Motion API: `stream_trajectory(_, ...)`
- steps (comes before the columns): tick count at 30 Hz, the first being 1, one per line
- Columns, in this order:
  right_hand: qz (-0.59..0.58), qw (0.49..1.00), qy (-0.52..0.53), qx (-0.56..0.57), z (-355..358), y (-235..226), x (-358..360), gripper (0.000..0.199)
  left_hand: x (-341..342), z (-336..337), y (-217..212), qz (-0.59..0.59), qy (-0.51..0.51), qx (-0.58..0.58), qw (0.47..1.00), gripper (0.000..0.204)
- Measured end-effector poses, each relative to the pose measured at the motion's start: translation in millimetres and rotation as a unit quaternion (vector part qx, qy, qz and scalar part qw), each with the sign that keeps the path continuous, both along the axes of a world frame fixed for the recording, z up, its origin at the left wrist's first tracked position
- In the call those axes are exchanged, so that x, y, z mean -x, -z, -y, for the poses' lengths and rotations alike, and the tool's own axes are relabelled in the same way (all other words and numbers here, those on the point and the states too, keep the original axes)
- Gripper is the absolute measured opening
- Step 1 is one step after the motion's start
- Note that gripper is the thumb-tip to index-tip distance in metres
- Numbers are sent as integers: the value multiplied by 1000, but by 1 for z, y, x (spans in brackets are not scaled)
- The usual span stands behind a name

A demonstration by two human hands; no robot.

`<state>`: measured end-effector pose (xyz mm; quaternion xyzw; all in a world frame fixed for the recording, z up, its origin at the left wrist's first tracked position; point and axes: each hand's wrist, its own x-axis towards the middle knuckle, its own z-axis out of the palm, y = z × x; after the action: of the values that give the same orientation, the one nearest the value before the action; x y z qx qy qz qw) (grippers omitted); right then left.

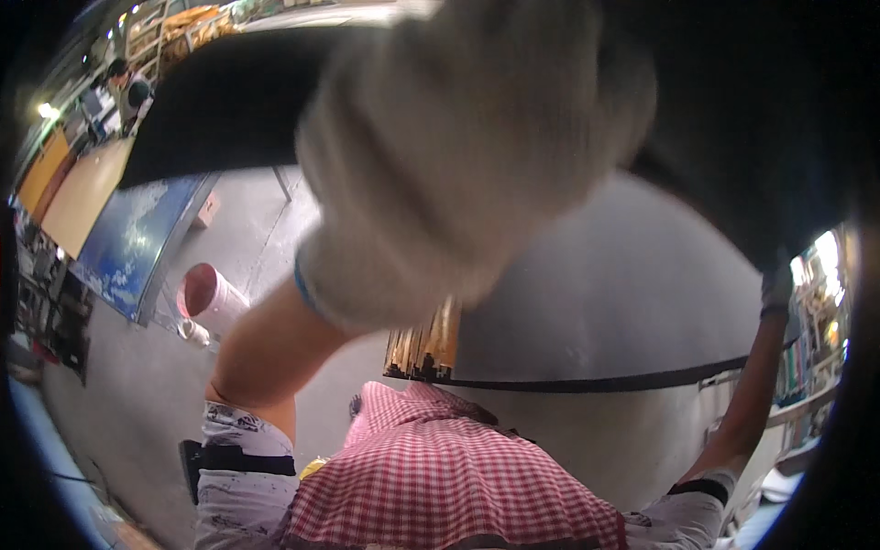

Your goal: Manually lifting, moving, and stacking large flexible material sheets onto a processing table in a factory.

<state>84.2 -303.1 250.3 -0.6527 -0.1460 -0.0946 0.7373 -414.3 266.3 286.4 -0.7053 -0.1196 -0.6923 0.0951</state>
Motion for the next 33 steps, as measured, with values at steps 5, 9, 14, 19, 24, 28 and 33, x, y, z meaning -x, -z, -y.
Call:
stream_trajectory(5,-28,966,203,158,115,171,39,35,20,61,70,-355,156,-42,921,9)
stream_trajectory(9,-165,973,154,-53,163,262,73,39,53,49,55,-566,420,201,681,26)
stream_trajectory(14,-85,968,231,-53,145,295,90,46,36,-47,90,-373,126,286,874,72)
stream_trajectory(19,-145,891,416,109,78,282,88,88,17,-72,160,-338,388,500,696,80)
stream_trajectory(24,-125,857,472,166,90,279,99,90,24,-7,142,-238,502,561,613,74)
stream_trajectory(28,-106,877,440,164,61,258,109,86,42,27,161,-178,475,635,583,73)
stream_trajectory(33,-157,837,471,229,83,266,79,92,49,42,184,-170,451,654,583,72)
